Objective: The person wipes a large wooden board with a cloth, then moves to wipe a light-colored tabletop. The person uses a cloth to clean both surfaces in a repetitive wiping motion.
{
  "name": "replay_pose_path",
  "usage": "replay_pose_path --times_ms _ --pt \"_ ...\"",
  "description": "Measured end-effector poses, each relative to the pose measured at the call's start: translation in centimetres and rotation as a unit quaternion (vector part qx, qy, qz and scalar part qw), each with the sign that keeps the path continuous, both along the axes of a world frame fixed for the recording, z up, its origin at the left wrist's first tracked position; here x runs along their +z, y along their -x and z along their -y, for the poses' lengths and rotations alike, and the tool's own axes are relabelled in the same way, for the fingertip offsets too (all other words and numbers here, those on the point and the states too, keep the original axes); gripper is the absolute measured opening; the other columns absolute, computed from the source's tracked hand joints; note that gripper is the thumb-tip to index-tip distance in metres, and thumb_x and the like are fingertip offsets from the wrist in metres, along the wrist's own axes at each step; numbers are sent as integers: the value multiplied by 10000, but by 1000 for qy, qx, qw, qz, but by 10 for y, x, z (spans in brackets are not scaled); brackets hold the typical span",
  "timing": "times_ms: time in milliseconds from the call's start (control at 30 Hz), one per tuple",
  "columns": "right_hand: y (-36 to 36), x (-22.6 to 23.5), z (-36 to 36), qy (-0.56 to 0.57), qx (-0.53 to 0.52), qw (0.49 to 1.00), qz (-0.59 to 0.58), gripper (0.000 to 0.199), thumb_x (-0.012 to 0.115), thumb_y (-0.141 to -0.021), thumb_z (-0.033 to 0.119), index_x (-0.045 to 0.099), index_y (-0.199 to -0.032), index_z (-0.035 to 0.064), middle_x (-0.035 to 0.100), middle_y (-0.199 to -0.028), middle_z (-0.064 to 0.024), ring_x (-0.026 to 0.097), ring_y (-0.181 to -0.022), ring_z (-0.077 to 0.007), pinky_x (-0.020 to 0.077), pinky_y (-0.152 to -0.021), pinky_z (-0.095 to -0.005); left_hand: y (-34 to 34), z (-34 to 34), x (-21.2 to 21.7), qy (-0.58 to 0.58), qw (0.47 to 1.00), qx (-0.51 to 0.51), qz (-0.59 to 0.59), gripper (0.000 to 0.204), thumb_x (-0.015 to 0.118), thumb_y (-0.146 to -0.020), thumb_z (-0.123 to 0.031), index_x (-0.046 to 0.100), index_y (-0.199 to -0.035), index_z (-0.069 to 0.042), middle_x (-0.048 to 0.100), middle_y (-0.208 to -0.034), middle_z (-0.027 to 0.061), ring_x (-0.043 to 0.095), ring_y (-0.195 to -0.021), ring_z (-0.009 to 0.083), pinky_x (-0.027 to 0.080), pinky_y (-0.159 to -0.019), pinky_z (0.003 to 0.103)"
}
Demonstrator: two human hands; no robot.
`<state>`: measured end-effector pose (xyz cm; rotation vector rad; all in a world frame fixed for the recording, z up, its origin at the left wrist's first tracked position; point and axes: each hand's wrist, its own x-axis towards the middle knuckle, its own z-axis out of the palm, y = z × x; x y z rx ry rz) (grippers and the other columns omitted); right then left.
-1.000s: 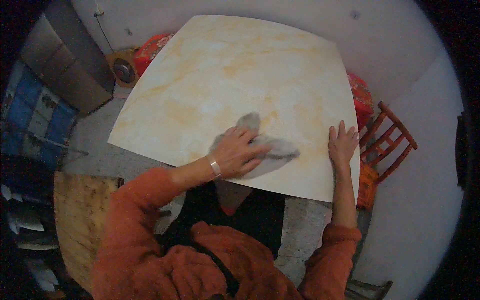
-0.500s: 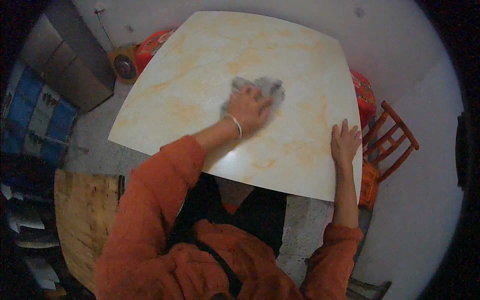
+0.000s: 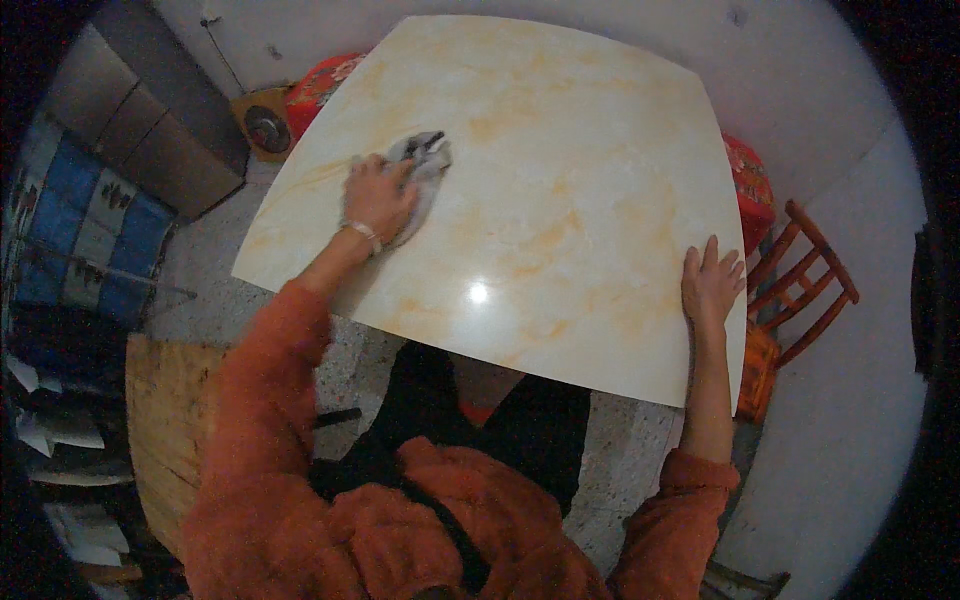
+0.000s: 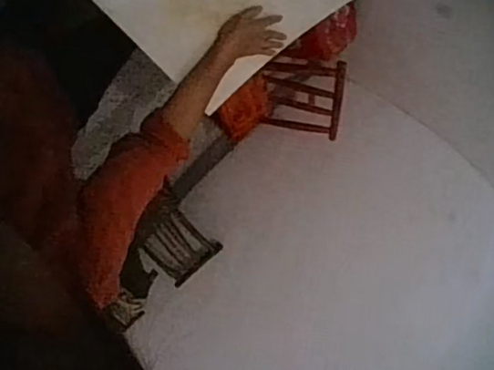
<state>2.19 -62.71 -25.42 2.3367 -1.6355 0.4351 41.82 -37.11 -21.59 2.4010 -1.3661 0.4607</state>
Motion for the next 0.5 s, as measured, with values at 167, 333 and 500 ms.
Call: replay_pose_path --times_ms 167,333,500 --pt "23 -21 19 54 13 997 -45 521 423 -931 407 432 -1348 96 411 -1324 -303 388 -1211 -491 272 -1002 -601 98 14 18 -95 983 -156 -6 416 589 -790 -393 594 -1161 -204 520 -1130 174 478 -1071 352 366 -889 486" --pt "28 1 15 -32 19 996 -85 523 425 -933 426 418 -1364 130 401 -1346 -278 383 -1226 -468 273 -1014 -580 73 -66 2 -33 988 -149 -36 278 609 -790 -292 613 -1019 -136 527 -1051 161 484 -1016 324 363 -863 474" --pt "24 -6 28 -38 -39 997 -56 552 372 -951 465 357 -1409 157 318 -1412 -274 315 -1277 -478 252 -1034 -578 -31 -111 -2 12 999 46 -5 208 598 -790 -255 636 -952 -130 544 -975 152 525 -928 340 413 -788 456"
